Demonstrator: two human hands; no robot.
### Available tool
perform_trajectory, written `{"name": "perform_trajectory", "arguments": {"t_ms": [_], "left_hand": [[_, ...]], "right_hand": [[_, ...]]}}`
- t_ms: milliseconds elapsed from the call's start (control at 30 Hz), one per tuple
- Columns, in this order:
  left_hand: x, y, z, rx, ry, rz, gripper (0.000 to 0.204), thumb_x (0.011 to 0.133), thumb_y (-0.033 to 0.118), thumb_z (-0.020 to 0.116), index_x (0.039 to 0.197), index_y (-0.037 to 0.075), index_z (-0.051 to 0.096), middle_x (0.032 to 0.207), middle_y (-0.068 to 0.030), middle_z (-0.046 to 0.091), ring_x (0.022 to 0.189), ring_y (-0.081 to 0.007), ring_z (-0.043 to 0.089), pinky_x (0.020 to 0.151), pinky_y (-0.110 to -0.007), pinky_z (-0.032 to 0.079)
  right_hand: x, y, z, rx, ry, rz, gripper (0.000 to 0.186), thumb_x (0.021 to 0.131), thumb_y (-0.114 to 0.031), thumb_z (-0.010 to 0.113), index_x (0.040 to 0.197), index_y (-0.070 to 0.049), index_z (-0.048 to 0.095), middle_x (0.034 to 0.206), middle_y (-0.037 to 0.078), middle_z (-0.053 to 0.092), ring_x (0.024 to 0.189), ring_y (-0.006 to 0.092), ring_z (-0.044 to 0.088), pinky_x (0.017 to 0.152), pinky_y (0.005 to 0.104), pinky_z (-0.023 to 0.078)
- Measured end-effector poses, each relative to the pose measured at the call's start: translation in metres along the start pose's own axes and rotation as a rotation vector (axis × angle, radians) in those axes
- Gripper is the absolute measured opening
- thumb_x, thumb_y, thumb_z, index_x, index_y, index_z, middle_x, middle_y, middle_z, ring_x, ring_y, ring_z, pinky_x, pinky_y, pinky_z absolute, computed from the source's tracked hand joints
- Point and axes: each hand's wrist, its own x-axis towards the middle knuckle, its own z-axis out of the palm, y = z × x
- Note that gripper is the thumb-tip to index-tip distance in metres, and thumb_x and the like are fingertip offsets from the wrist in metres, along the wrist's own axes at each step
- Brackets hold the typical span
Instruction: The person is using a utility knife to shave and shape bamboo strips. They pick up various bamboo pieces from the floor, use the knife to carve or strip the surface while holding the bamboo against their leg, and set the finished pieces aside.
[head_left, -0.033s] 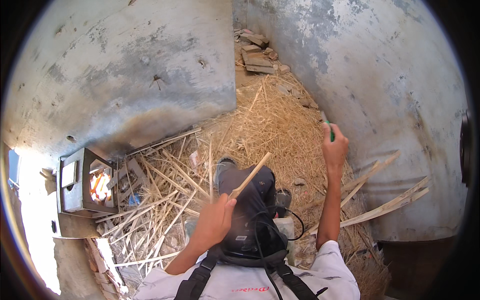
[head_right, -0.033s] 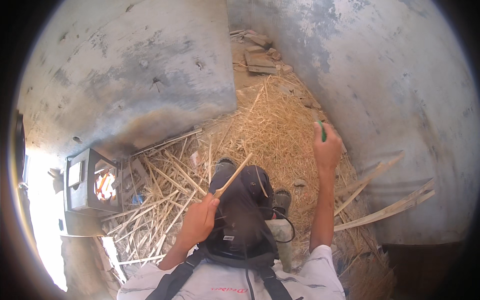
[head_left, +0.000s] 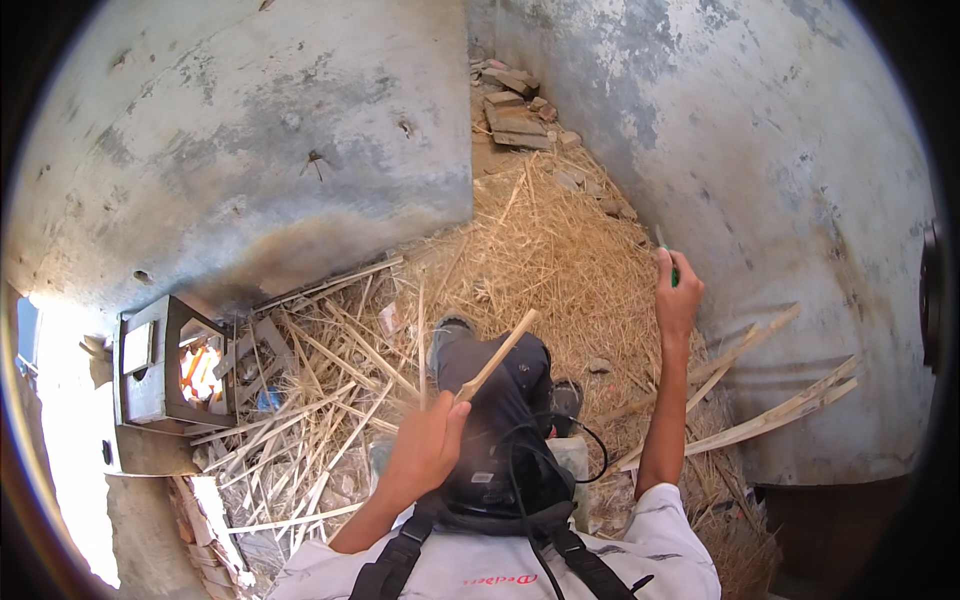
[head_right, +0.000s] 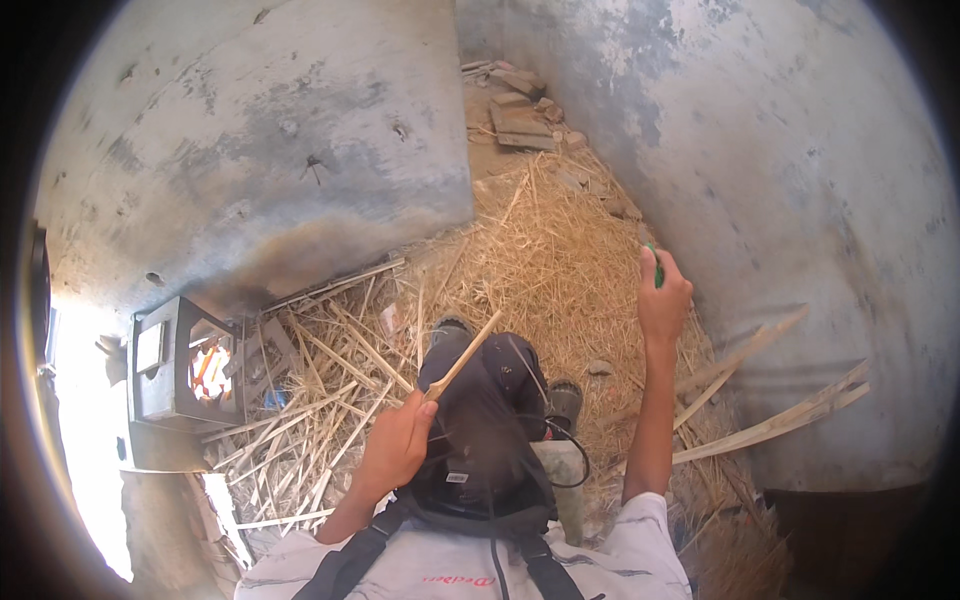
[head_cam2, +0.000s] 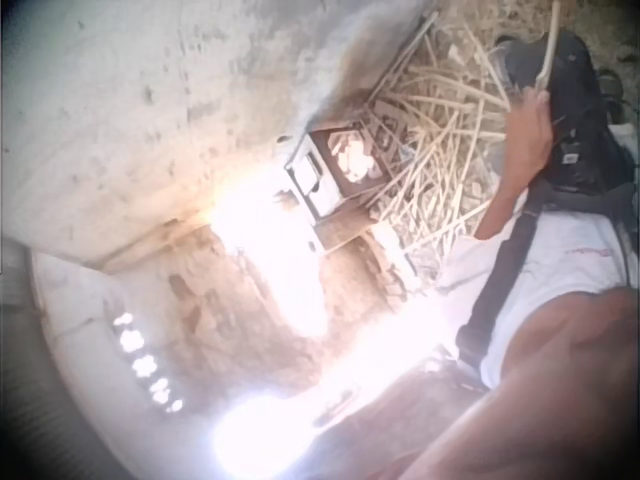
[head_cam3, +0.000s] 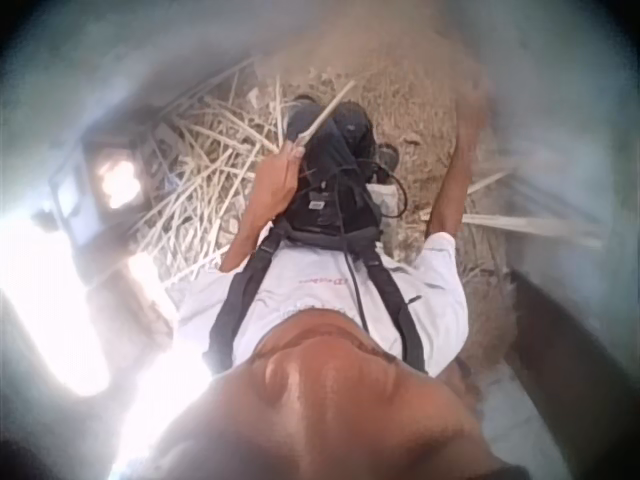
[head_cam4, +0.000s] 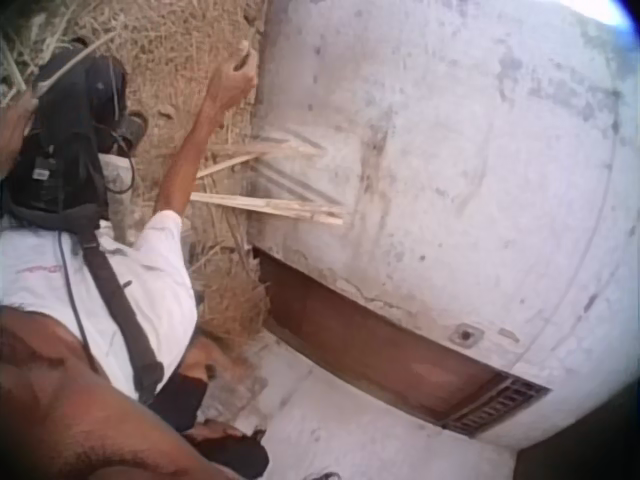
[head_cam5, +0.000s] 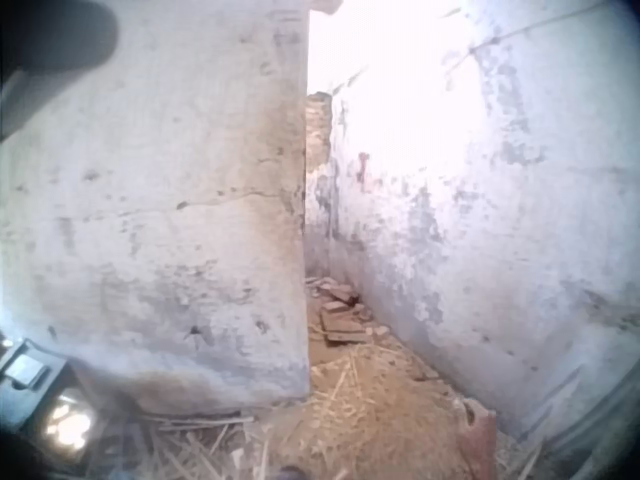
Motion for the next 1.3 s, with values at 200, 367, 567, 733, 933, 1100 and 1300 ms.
{"name": "perform_trajectory", "arguments": {"t_ms": [200, 367, 567, 733, 933, 1100, 1300], "left_hand": [[0.014, 0.005, -0.001, -0.142, 0.087, -0.064, 0.036, 0.109, 0.035, 0.054, 0.097, 0.002, 0.054, 0.069, -0.0233, 0.058, 0.067, -0.047, 0.059, 0.06, -0.052, 0.041], [0.022, 0.021, -0.004, -0.182, 0.045, -0.082, 0.038, 0.11, 0.034, 0.051, 0.095, -0.001, 0.056, 0.068, -0.0215, 0.056, 0.062, -0.0402, 0.056, 0.059, -0.046, 0.04], [0.021, 0.026, 0.0, -0.211, 0.007, 0.012, 0.039, 0.114, 0.035, 0.039, 0.102, 0.002, 0.055, 0.071, -0.0298, 0.06, 0.071, -0.0534, 0.06, 0.062, -0.059, 0.041], [0.023, 0.027, 0.005, -0.121, 0.058, 0.005, 0.038, 0.113, 0.034, 0.04, 0.1, 0.002, 0.054, 0.071, -0.0308, 0.061, 0.071, -0.0542, 0.06, 0.063, -0.061, 0.042], [0.024, 0.015, 0.013, -0.021, 0.065, 0.007, 0.035, 0.113, 0.033, 0.04, 0.101, 0.002, 0.053, 0.07, -0.0303, 0.062, 0.069, -0.0542, 0.061, 0.062, -0.062, 0.043], [-0.004, 0.013, 0.003, -0.042, -0.012, -0.04, 0.035, 0.112, 0.035, 0.043, 0.102, 0.003, 0.053, 0.07, -0.0305, 0.061, 0.071, -0.0547, 0.061, 0.063, -0.063, 0.042], [0.007, -0.002, 0.005, -0.117, 0.089, -0.125, 0.038, 0.109, 0.039, 0.053, 0.097, 0.003, 0.054, 0.069, -0.0281, 0.06, 0.071, -0.0526, 0.061, 0.062, -0.058, 0.041]], "right_hand": [[-0.073, -0.043, 0.007, 0.35, -0.236, -0.29, 0.038, 0.107, -0.036, 0.056, 0.099, -0.001, 0.067, 0.065, 0.002, 0.052, 0.058, 0.012, 0.05, 0.052, 0.032, 0.039], [-0.115, -0.079, 0.018, 0.386, -0.329, -0.559, 0.032, 0.095, -0.038, 0.075, 0.101, -0.007, 0.071, 0.081, 0.009, 0.071, 0.065, 0.0271, 0.071, 0.057, 0.0373, 0.054], [-0.123, -0.088, 0.02, 0.308, -0.35, -0.655, 0.03, 0.092, -0.039, 0.078, 0.101, -0.011, 0.073, 0.078, 0.004, 0.07, 0.06, 0.024, 0.068, 0.052, 0.0354, 0.051], [-0.125, -0.095, 0.018, 0.242, -0.341, -0.639, 0.029, 0.092, -0.038, 0.078, 0.101, -0.011, 0.073, 0.078, 0.004, 0.069, 0.059, 0.0238, 0.068, 0.051, 0.0352, 0.051], [-0.119, -0.091, 0.021, 0.243, -0.286, -0.608, 0.026, 0.093, -0.037, 0.076, 0.098, -0.012, 0.074, 0.079, 0.006, 0.072, 0.063, 0.0268, 0.07, 0.052, 0.0372, 0.052], [-0.032, -0.023, 0.011, -0.088, -0.219, -0.008, 0.032, 0.104, -0.037, 0.063, 0.101, -0.006, 0.073, 0.071, 0.01, 0.066, 0.054, 0.0206, 0.059, 0.05, 0.0385, 0.042], [-0.064, -0.029, 0.007, 0.292, -0.214, -0.292, 0.032, 0.104, -0.035, 0.064, 0.101, -0.004, 0.072, 0.067, 0.01, 0.062, 0.053, 0.0193, 0.058, 0.05, 0.0349, 0.043]]}}
